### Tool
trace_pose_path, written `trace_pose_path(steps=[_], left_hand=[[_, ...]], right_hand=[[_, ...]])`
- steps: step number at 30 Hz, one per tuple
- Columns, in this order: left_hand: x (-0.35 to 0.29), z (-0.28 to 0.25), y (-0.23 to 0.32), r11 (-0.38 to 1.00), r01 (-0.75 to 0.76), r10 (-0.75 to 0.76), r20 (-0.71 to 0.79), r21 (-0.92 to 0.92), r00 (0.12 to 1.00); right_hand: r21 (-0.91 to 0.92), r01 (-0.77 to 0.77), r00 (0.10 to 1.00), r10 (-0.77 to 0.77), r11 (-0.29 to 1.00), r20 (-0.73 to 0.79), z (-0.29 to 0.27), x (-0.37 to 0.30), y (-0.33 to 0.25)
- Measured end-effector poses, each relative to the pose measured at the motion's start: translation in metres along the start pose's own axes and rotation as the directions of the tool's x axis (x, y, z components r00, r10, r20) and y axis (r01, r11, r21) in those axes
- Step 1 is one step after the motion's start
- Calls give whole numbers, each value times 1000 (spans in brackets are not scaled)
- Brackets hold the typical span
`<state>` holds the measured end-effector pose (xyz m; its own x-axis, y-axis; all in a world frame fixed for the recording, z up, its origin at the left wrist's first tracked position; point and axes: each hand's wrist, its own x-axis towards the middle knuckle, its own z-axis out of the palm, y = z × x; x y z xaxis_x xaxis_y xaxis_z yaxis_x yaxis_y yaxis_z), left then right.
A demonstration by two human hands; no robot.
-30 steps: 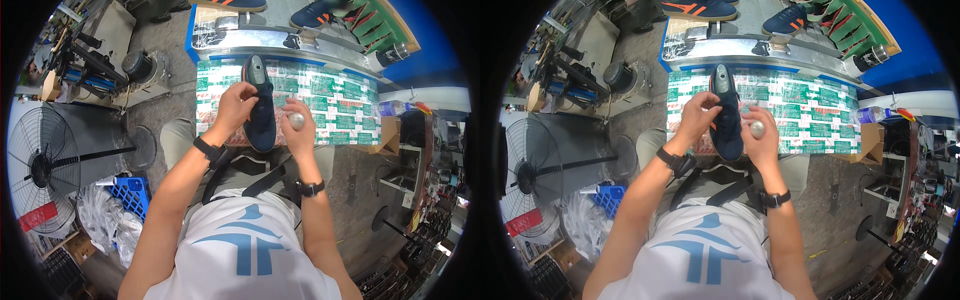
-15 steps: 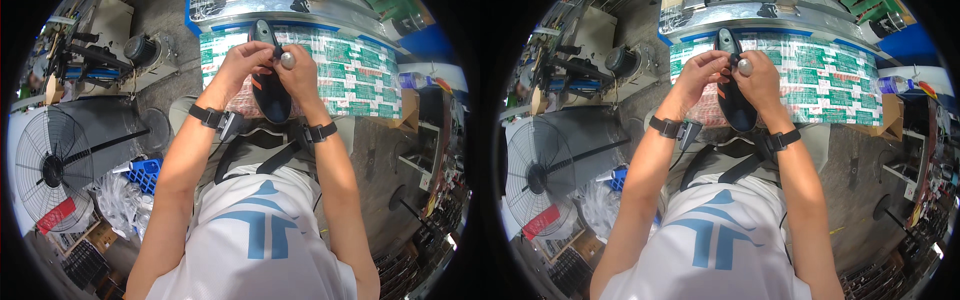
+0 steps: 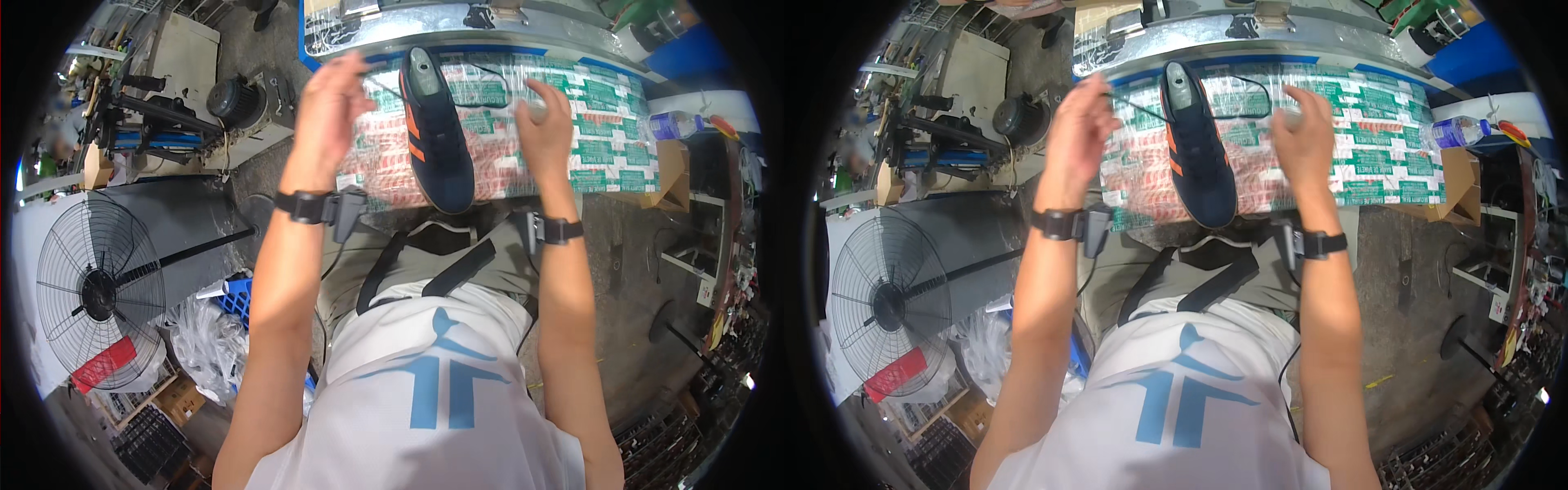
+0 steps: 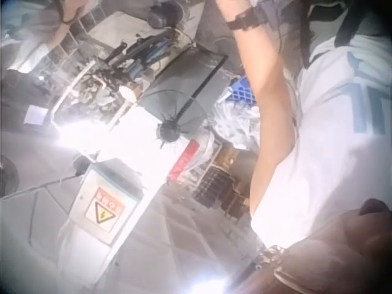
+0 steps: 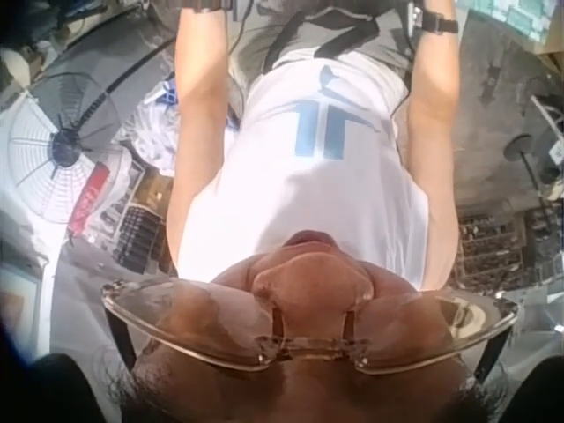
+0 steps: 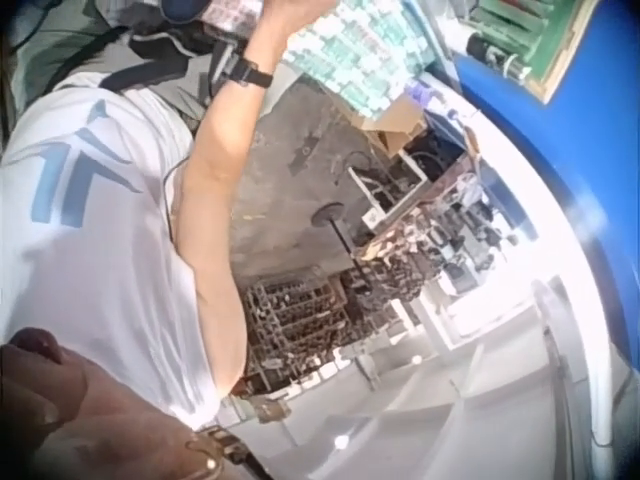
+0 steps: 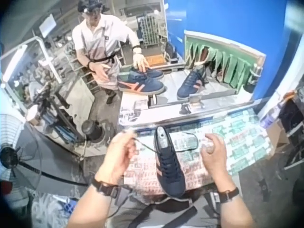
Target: The recorder applies glue to the soles and seams of athletic shoes using a small brush or applicator at a factory workstation.
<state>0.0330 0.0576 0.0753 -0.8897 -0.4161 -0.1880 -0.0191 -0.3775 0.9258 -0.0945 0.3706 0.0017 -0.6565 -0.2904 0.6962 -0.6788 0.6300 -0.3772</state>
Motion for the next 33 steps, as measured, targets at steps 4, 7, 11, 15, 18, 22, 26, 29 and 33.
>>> trace_pose_path(steps=[4,7,11,15,18,22,26,29,33], left_hand=[[39,-114,-14,967,-20,-92,-421,-256,902],[35,-131,-51,988,143,-154,-464,-59,872],[8,-30,-46,907,170,-120,-150,385,981],[46,14,-74,819,12,-49,49,574,998],[56,28,-75,862,-1,-54,94,506,994],[58,25,-72,844,12,-71,89,536,994],[56,21,-63,846,107,-193,112,522,975],[57,19,-76,915,49,-116,147,400,982],[61,20,-77,897,80,-148,125,435,981]], right_hand=[[522,-853,360,706,-16,611,-29,-44,42],[517,-805,279,582,-292,764,-59,-64,27],[495,-730,350,365,-472,863,-77,-88,-8],[489,-797,434,226,-354,872,-66,-56,-67],[611,-746,661,182,263,728,-47,-40,-92],[449,-314,821,2,836,570,-23,-18,-108],[273,104,769,-251,956,588,-25,-14,-104],[356,18,757,-246,934,605,-23,-9,-101],[462,-399,467,-258,792,846,-1,-9,-117]])
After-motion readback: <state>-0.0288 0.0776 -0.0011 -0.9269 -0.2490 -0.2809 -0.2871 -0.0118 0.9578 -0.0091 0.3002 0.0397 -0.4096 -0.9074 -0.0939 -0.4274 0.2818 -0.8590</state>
